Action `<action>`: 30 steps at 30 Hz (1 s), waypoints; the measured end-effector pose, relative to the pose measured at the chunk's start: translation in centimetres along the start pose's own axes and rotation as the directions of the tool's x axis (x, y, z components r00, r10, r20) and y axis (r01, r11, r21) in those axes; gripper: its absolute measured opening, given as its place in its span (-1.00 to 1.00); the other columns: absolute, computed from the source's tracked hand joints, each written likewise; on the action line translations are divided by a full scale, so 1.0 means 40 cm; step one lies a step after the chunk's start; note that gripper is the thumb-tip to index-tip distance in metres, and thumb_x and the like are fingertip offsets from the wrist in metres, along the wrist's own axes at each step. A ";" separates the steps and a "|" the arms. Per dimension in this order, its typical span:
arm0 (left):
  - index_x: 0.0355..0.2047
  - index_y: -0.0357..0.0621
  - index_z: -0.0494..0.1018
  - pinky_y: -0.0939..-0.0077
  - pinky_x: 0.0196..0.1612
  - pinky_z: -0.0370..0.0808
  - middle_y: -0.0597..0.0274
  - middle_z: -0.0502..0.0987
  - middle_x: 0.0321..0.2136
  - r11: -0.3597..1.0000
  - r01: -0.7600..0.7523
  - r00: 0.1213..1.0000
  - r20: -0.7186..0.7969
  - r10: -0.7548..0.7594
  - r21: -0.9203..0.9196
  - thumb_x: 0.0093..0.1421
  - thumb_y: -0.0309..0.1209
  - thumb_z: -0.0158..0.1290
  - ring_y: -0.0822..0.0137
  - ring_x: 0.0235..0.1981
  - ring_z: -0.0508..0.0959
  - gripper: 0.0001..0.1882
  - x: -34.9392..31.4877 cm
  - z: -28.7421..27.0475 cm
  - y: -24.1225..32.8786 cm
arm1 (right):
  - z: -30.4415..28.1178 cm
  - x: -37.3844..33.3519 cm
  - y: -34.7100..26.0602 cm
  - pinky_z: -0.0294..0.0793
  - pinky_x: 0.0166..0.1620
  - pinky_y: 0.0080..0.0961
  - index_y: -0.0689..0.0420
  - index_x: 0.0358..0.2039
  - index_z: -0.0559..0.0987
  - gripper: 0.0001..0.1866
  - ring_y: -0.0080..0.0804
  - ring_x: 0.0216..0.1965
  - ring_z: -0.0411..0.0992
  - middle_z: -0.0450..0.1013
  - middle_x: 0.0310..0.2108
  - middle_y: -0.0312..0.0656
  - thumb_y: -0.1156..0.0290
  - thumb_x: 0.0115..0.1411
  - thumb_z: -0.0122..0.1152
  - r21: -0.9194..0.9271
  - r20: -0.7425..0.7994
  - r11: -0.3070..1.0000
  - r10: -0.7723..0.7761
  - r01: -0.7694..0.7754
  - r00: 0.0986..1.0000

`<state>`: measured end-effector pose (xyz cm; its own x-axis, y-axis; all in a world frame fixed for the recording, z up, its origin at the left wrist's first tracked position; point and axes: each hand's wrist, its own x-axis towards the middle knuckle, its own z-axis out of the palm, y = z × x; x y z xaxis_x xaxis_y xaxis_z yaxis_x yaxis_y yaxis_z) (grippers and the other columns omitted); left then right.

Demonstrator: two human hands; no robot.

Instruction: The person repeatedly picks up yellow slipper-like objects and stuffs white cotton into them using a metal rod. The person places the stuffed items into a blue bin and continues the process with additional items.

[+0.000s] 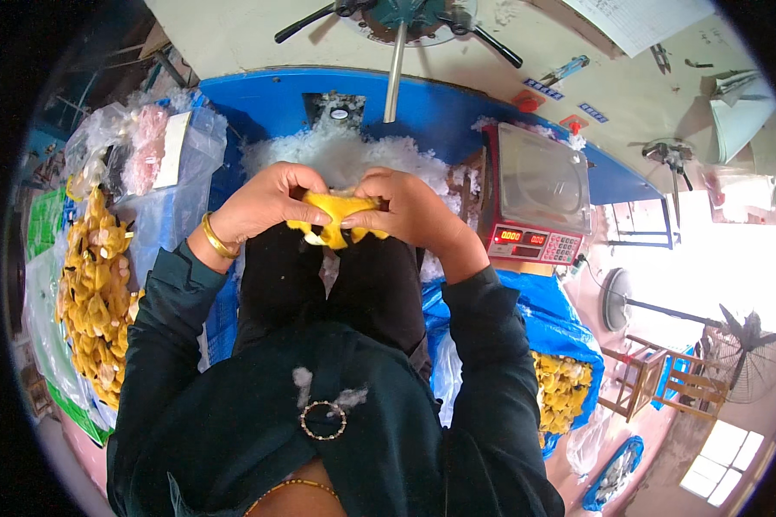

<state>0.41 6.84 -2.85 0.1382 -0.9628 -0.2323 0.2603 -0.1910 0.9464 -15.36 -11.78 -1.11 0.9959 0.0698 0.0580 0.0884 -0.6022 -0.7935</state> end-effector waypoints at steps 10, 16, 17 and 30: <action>-0.29 -0.27 0.41 0.52 -0.28 0.42 0.21 0.43 -0.32 0.540 -0.329 0.848 -0.010 0.531 0.775 0.02 -0.65 0.14 0.35 -0.33 0.49 -0.77 0.140 0.034 0.118 | -0.106 -0.003 0.035 0.46 -0.39 -0.43 0.11 -0.49 0.58 -0.88 -0.26 -0.43 0.47 0.41 -0.37 -0.24 0.40 -0.08 0.32 -0.421 -0.612 0.874 -0.076 -0.243 0.787; -0.36 -0.19 0.41 0.30 -0.33 0.46 0.14 0.48 -0.29 0.182 -0.209 0.650 -0.003 0.760 0.961 0.01 -0.64 0.06 0.00 -0.35 0.50 -0.83 0.208 0.041 0.112 | -0.099 0.025 0.037 0.44 -0.45 -0.38 0.09 -0.51 0.56 -0.87 -0.26 -0.49 0.46 0.37 -0.45 -0.26 0.35 -0.07 0.29 -0.621 -0.612 0.723 -0.206 -0.303 0.764; -0.36 -0.17 0.41 0.28 -0.33 0.46 0.15 0.47 -0.30 0.166 -0.205 0.641 0.004 0.768 0.965 0.00 -0.64 0.05 0.00 -0.35 0.51 -0.82 0.224 0.041 0.112 | -0.083 0.023 0.029 0.44 -0.46 -0.37 0.08 -0.52 0.55 -0.87 -0.27 -0.50 0.45 0.35 -0.47 -0.26 0.34 -0.07 0.28 -0.622 -0.618 0.717 -0.200 -0.316 0.761; -0.60 -0.23 0.42 0.63 -0.57 0.22 0.37 0.28 -0.75 0.731 -0.122 0.898 -0.239 0.369 0.671 0.25 -0.24 0.06 0.54 -0.67 0.29 -0.64 0.265 0.029 0.131 | -0.085 0.066 0.088 0.32 -0.49 -0.30 0.15 -0.61 0.54 -0.66 -0.12 -0.56 0.39 0.38 -0.61 -0.14 0.13 -0.11 0.40 -0.381 -0.487 0.912 -0.057 -0.154 0.872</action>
<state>2.15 -4.59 -0.09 0.4481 -0.8897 0.0869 -0.4679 -0.1506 0.8709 -12.37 -16.41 -1.70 0.8729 -0.2925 0.3904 -0.0645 -0.8625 -0.5019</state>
